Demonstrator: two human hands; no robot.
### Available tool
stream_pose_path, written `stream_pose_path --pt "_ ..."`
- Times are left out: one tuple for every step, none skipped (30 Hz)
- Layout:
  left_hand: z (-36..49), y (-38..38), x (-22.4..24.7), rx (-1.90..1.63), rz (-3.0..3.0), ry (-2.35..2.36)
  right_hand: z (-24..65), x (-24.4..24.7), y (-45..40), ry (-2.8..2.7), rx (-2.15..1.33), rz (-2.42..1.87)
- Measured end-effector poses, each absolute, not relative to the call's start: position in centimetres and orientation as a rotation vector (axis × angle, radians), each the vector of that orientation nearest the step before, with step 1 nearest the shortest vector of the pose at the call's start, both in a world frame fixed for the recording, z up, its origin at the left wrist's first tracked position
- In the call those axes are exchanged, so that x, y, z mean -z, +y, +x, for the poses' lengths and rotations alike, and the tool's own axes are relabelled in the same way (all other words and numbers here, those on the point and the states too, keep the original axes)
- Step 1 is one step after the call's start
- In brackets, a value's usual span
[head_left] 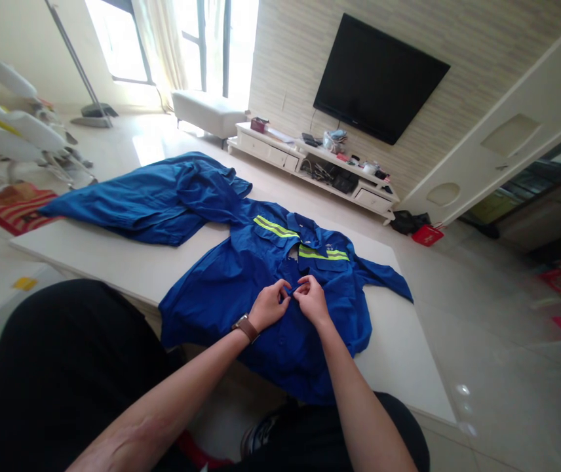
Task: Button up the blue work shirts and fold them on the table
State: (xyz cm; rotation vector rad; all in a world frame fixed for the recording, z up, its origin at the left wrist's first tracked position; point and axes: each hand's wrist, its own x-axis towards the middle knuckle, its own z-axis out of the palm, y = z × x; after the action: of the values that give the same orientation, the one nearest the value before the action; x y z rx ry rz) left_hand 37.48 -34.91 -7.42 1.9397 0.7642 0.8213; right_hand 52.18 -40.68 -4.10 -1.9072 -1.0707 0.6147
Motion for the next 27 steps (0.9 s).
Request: stream_pose_path --pt "37.5 -34.9 7.4 -0.822 1.932 0.759 52.4 4.3 -40.6 -1.007 -0.659 -1.877" --pt "37.5 -34.9 7.3 -0.826 1.924 0.752 52.6 4.4 -40.6 -0.961 -0.694 -1.858" --pt "37.5 -34.9 7.3 -0.829 1.917 0.745 52.7 4.5 -40.5 -0.936 -0.717 -1.852" --pt "37.4 -34.9 7.3 -0.829 1.91 0.739 52.9 4.6 -40.6 -0.93 -0.73 -1.855" --pt "37.4 -34.9 7.2 -0.822 1.907 0.736 53.0 4.7 -40.7 -0.935 -0.737 -1.86" --pt "37.4 -34.9 7.2 -0.813 1.914 0.735 53.2 4.8 -40.8 -0.942 -0.747 -1.862" --pt "37.4 -34.9 7.1 -0.806 1.935 0.741 53.3 4.8 -41.0 -0.948 -0.76 -1.86" --pt "37.4 -34.9 7.0 -0.809 1.973 0.757 53.3 4.8 -41.2 -0.97 -0.757 -1.865" --pt "37.4 -34.9 6.9 -0.82 2.025 0.783 53.4 4.8 -41.4 -1.014 -0.723 -1.886" --pt "37.3 -35.0 6.8 -0.836 2.085 0.816 53.4 4.7 -41.7 -1.079 -0.655 -1.926" --pt "37.3 -35.1 6.7 -0.85 2.149 0.852 53.4 4.6 -41.8 -1.158 -0.556 -1.976" --pt "37.3 -35.2 6.6 -0.853 2.212 0.883 53.4 4.5 -42.0 -1.243 -0.448 -2.026" --pt "37.3 -35.4 6.6 -0.837 2.274 0.903 53.4 4.3 -42.1 -1.317 -0.349 -2.068" --pt "37.3 -35.7 6.7 -0.805 2.333 0.909 53.5 4.1 -42.2 -1.367 -0.278 -2.097" --pt "37.2 -35.9 6.8 -0.769 2.386 0.905 53.6 3.9 -42.2 -1.385 -0.242 -2.113" --pt "37.1 -36.2 6.9 -0.735 2.43 0.895 53.8 3.7 -42.3 -1.387 -0.222 -2.122" --pt "37.0 -36.6 7.0 -0.709 2.463 0.884 54.0 3.5 -42.3 -1.383 -0.203 -2.13" --pt "36.8 -37.0 7.2 -0.694 2.485 0.871 54.3 3.3 -42.3 -1.378 -0.177 -2.138" --pt "36.5 -37.3 7.3 -0.689 2.497 0.862 54.6 3.2 -42.4 -1.378 -0.143 -2.147" --pt "36.2 -37.7 7.3 -0.687 2.505 0.857 55.0 3.1 -42.5 -1.385 -0.107 -2.157" --pt "35.8 -38.1 7.3 -0.681 2.512 0.857 55.2 3.0 -42.5 -1.396 -0.075 -2.169" --pt "35.4 -38.4 7.2 -0.672 2.521 0.859 55.5 2.9 -42.6 -1.409 -0.053 -2.185" --pt "35.0 -38.7 7.1 -0.661 2.531 0.866 55.7 2.8 -42.7 -1.419 -0.049 -2.205" --pt "34.6 -39.0 7.0 -0.651 2.541 0.873 55.8 2.6 -42.8 -1.426 -0.069 -2.226" --pt "34.3 -39.2 6.9 -0.644 2.549 0.878 55.8 2.5 -42.9 -1.422 -0.108 -2.248" --pt "34.0 -39.5 6.8 -0.643 2.553 0.882 55.8 2.3 -42.9 -1.403 -0.151 -2.27" --pt "33.7 -39.7 6.7 -0.649 2.551 0.885 55.8 2.1 -43.0 -1.372 -0.183 -2.289"
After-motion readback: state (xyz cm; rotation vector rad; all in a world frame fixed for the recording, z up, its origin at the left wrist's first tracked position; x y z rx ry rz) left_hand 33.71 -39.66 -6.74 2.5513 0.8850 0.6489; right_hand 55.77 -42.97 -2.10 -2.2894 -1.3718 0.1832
